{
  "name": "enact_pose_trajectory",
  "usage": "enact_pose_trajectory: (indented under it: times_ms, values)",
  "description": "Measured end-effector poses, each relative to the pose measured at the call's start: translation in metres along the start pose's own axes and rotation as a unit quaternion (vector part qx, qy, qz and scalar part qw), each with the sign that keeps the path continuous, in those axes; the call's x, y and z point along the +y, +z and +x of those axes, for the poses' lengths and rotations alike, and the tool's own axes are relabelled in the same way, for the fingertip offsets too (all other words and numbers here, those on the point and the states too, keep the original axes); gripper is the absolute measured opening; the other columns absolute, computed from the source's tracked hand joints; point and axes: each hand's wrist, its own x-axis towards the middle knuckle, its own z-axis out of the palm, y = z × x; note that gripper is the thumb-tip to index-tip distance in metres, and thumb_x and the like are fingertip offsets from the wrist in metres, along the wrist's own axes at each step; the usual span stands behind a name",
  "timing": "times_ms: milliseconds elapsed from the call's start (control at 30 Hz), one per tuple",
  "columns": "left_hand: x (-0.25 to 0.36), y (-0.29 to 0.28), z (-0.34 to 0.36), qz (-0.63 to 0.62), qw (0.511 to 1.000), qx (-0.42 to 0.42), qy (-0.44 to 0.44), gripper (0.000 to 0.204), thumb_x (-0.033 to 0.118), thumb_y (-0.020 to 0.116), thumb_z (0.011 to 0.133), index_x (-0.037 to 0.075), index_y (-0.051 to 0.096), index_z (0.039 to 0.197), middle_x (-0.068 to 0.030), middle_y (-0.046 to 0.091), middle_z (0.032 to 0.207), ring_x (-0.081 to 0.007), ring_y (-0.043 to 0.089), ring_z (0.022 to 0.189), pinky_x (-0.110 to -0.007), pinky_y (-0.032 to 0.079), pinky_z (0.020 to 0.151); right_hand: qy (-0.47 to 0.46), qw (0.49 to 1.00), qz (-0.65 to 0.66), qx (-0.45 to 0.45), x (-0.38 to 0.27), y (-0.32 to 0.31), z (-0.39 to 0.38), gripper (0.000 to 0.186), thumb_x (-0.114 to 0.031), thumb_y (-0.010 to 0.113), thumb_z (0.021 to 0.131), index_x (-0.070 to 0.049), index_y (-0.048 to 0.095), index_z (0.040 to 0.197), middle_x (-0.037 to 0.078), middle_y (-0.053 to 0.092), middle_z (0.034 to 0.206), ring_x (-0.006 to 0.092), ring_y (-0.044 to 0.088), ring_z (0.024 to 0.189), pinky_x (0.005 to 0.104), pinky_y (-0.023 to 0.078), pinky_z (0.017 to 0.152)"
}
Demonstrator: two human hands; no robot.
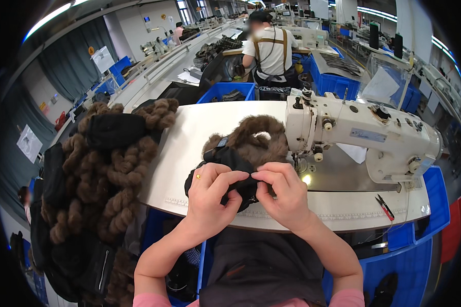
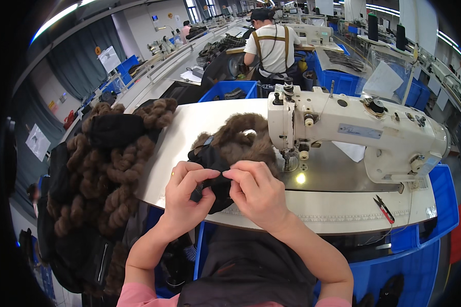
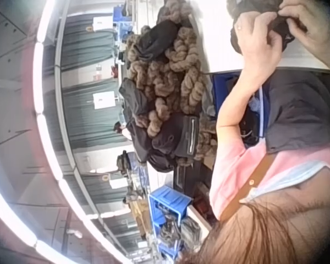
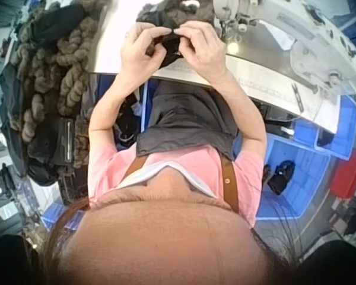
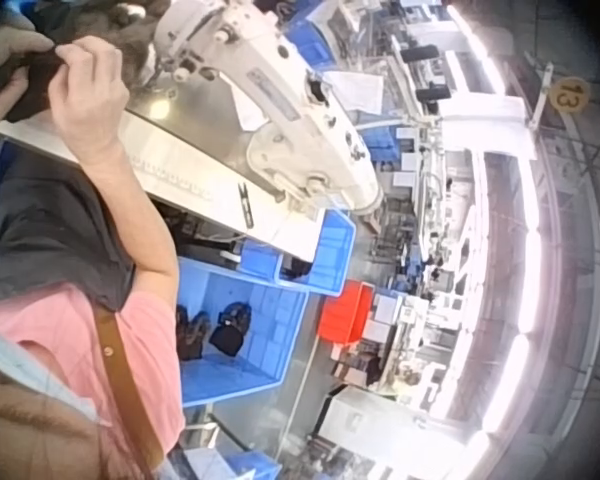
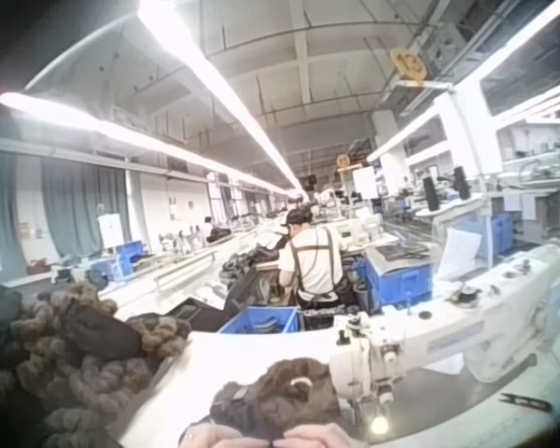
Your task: Sewing fur trim onto a black garment using an industrial sewing machine.
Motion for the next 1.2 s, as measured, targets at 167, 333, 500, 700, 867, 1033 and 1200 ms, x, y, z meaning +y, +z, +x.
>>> enact_pose_trajectory:
  times_ms: [167, 333, 500, 700, 867, 1033, 1200]
  values:
    - [0.003, 0.001, 0.007, -0.009, 1.0, 0.014, 0.001, 0.046, -0.01, 0.06, 0.061, 0.008, 0.067, 0.102, -0.0068, 0.059, 0.09, -0.0243, 0.055, 0.084, -0.034, 0.042, 0.077, -0.026, 0.999, -0.018, -0.023, 0.0, 0.001, 0.007, 0.028, 0.007, 0.067, 0.071, -0.006, 0.062, 0.095, 0.006, 0.066, 0.096, 0.0226, 0.065, 0.077, 0.0311, 0.054, 0.061]
    - [0.006, 0.0, 0.021, -0.008, 0.999, 0.039, 0.027, 0.044, -0.011, 0.057, 0.062, 0.008, 0.066, 0.1, -0.0067, 0.06, 0.091, -0.0246, 0.055, 0.083, -0.035, 0.042, 0.076, 0.082, 0.986, 0.14, -0.025, -0.004, 0.003, 0.018, 0.017, 0.005, 0.064, 0.08, -0.003, 0.062, 0.095, 0.009, 0.067, 0.088, 0.0241, 0.065, 0.076, 0.0323, 0.053, 0.062]
    - [0.003, -0.006, 0.033, 0.014, 0.998, 0.042, 0.035, 0.041, -0.011, 0.055, 0.063, 0.008, 0.066, 0.098, -0.0067, 0.06, 0.088, -0.0246, 0.055, 0.08, -0.035, 0.042, 0.075, 0.232, 0.939, 0.232, -0.101, -0.013, -0.006, 0.034, 0.014, 0.001, 0.065, 0.086, 0.0, 0.062, 0.099, 0.012, 0.067, 0.088, 0.0242, 0.066, 0.076, 0.0316, 0.052, 0.065]
    - [0.008, -0.013, 0.035, 0.031, 0.997, 0.054, 0.047, 0.043, -0.011, 0.056, 0.064, 0.009, 0.067, 0.1, -0.0064, 0.059, 0.087, -0.025, 0.054, 0.079, -0.036, 0.04, 0.078, 0.223, 0.934, 0.263, -0.095, -0.017, 0.01, 0.044, 0.014, -0.004, 0.067, 0.085, -0.001, 0.061, 0.097, 0.012, 0.067, 0.088, 0.0256, 0.066, 0.074, 0.0346, 0.052, 0.064]
    - [0.012, -0.02, 0.031, 0.163, 0.981, 0.022, 0.102, 0.048, -0.008, 0.06, 0.066, 0.009, 0.067, 0.11, -0.0049, 0.059, 0.092, -0.0253, 0.055, 0.085, -0.037, 0.04, 0.083, 0.143, 0.972, 0.154, -0.106, -0.011, 0.005, 0.047, 0.01, -0.004, 0.067, 0.084, -0.003, 0.06, 0.09, 0.01, 0.063, 0.084, 0.0306, 0.065, 0.074, 0.0373, 0.052, 0.062]
    - [0.015, -0.037, 0.027, 0.086, 0.996, 0.005, 0.035, 0.032, 0.001, 0.071, 0.071, 0.008, 0.065, 0.102, -0.0044, 0.062, 0.092, -0.0241, 0.057, 0.087, -0.038, 0.039, 0.085, 0.09, 0.983, 0.144, -0.075, -0.005, 0.008, 0.042, 0.007, 0.001, 0.065, 0.085, -0.001, 0.061, 0.091, 0.009, 0.065, 0.085, 0.0242, 0.066, 0.071, 0.0332, 0.052, 0.06]
    - [0.003, -0.025, 0.018, 0.079, 0.997, 0.015, 0.016, 0.031, 0.016, 0.084, 0.07, 0.009, 0.064, 0.093, -0.0025, 0.063, 0.09, -0.0222, 0.058, 0.085, -0.036, 0.038, 0.085, 0.154, 0.966, 0.183, -0.093, -0.007, 0.008, 0.038, 0.008, 0.0, 0.063, 0.086, -0.002, 0.059, 0.091, 0.012, 0.063, 0.085, 0.0302, 0.065, 0.071, 0.0355, 0.052, 0.06]
